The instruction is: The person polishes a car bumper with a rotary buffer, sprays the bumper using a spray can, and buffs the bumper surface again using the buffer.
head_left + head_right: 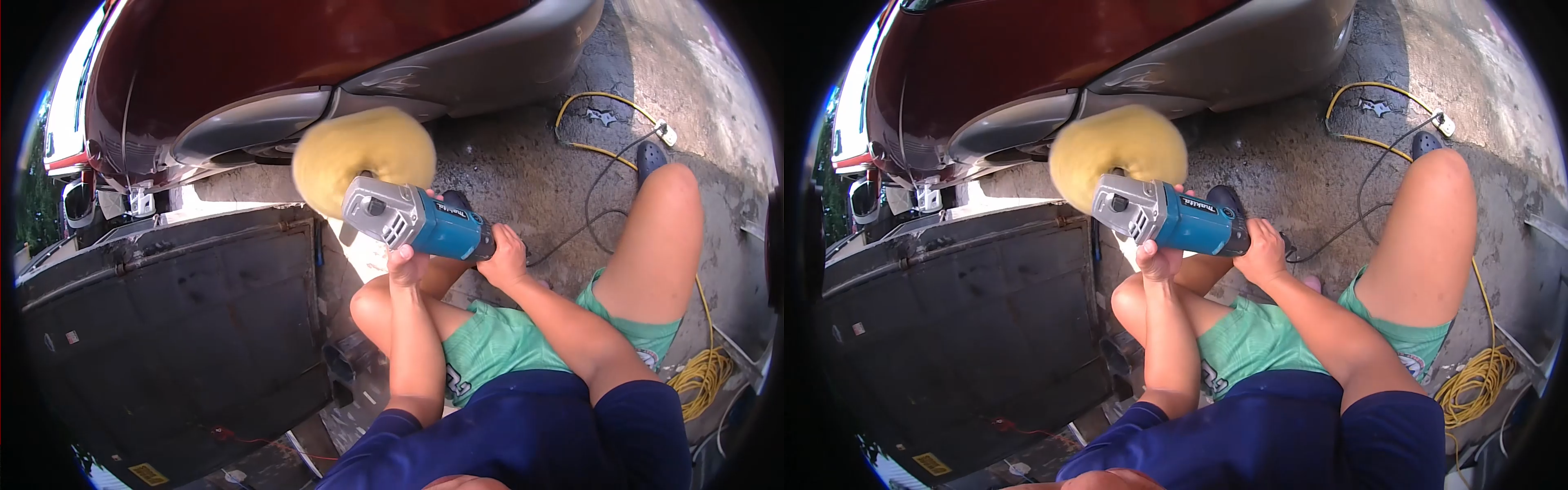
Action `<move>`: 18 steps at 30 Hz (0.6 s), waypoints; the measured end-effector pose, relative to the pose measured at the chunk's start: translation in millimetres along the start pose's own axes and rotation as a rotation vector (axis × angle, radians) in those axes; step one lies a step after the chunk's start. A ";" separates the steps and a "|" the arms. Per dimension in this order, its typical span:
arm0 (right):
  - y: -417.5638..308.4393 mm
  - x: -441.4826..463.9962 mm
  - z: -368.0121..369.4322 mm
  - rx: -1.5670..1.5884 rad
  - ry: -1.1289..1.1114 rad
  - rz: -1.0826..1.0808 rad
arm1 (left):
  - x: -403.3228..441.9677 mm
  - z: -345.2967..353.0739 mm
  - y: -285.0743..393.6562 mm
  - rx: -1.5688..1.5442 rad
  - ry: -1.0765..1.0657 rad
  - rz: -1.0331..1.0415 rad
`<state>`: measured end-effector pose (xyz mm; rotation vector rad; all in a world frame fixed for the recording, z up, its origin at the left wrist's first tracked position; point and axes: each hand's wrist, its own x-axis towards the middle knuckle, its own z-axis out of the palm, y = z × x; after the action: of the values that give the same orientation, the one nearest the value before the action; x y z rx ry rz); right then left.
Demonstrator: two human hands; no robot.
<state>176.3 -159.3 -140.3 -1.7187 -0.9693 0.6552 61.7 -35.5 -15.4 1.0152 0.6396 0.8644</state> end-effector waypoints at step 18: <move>-44.4 33.0 12.7 -0.110 -0.174 -0.055 | 17.0 -55.8 10.8 -0.135 0.152 0.214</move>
<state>170.5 -117.7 -102.2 -1.7450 -1.1895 0.7366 22.9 7.2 -29.1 0.9116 0.5983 1.1667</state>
